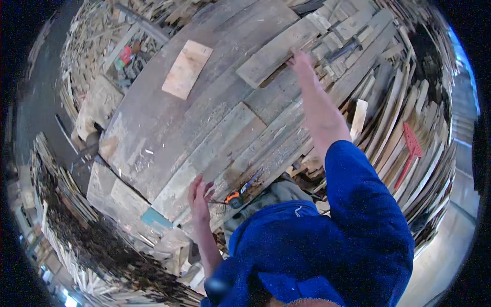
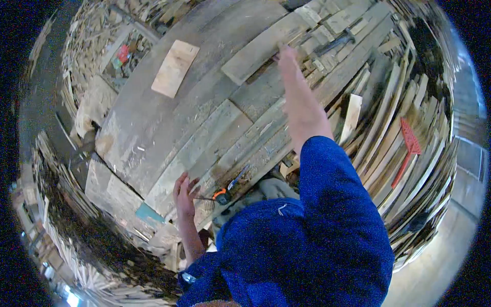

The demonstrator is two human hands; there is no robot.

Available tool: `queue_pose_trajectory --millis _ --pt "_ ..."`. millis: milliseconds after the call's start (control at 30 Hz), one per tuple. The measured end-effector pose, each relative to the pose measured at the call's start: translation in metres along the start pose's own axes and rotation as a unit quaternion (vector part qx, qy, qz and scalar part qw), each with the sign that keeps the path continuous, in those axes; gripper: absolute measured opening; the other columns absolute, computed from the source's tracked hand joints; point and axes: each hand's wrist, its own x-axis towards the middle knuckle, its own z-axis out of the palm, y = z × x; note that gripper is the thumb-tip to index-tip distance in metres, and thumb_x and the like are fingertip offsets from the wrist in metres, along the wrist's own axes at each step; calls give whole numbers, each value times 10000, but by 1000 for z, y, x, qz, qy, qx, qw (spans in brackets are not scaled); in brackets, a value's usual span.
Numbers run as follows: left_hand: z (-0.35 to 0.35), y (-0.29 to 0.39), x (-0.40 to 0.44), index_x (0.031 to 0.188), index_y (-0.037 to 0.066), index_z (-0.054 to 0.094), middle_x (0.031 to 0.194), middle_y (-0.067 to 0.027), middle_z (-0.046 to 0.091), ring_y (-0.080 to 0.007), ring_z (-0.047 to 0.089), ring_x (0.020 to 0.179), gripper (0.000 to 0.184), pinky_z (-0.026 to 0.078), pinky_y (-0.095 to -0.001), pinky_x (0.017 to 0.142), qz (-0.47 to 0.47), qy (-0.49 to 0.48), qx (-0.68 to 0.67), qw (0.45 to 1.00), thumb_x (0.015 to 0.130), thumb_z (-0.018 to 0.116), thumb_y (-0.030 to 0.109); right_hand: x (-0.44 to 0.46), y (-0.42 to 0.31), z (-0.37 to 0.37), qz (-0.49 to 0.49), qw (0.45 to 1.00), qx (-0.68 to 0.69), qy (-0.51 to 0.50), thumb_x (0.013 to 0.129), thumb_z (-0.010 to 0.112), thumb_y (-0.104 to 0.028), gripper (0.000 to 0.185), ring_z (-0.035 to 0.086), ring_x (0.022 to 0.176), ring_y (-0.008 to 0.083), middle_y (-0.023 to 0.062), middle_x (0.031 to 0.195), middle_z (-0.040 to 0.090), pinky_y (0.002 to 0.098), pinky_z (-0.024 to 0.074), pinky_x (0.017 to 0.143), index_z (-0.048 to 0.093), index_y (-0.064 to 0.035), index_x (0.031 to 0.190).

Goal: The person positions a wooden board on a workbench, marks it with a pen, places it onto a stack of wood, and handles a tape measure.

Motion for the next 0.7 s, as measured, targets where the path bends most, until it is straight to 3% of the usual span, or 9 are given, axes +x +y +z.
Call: queue_pose_trajectory --millis 33,167,333,433,533,600,700 --pt "-4 -4 -2 1409 58 563 1351 -80 613 -226 663 1131 455 538 -366 905 6 6 -3 1000 1014 612 280 -22 -11 8 -2 999 -2 38 898 762 -280 374 630 909 230 57 1051 658 416 557 799 604 -111 1192" --pt "-32 -32 -17 1403 57 570 1313 -83 633 -219 665 1115 432 543 -335 873 39 37 -50 997 1020 611 250 -60 -18 24 113 993 11 -40 932 714 -203 181 588 753 227 36 909 611 402 557 762 629 -113 1063" --pt "-72 -71 -44 1425 82 558 1357 -108 616 -202 658 1116 440 538 -339 921 38 103 -75 991 1012 630 213 -170 69 31 206 950 -2 -234 953 698 -176 164 615 899 215 47 1034 652 395 561 812 634 -117 1093" --pt "-98 -94 -68 1429 95 556 1370 -143 603 -202 661 1107 447 531 -345 915 56 132 -90 986 1007 631 222 -273 134 77 233 935 8 -267 961 687 -163 158 617 893 219 55 1015 652 409 559 866 633 -124 1104" --pt "-131 -123 -96 1415 40 557 1316 -151 628 -183 661 1087 453 523 -310 892 97 160 -76 979 1007 630 223 -358 192 118 293 930 16 -222 974 672 -164 149 618 898 225 55 995 658 430 549 928 630 -103 1103" --pt "-153 -130 -116 1392 -13 560 1262 -157 659 -180 658 1082 452 516 -297 914 121 196 -53 972 1006 632 211 -385 234 149 328 914 68 -229 970 673 -164 177 638 858 259 74 989 631 437 564 812 591 -80 1102" --pt "-196 -144 -144 1384 -20 564 1255 -188 666 -215 661 1100 453 515 -333 962 147 254 3 956 1001 635 211 -446 250 182 312 904 21 -292 990 645 -182 183 654 889 253 105 1029 640 414 564 762 579 -77 1124"
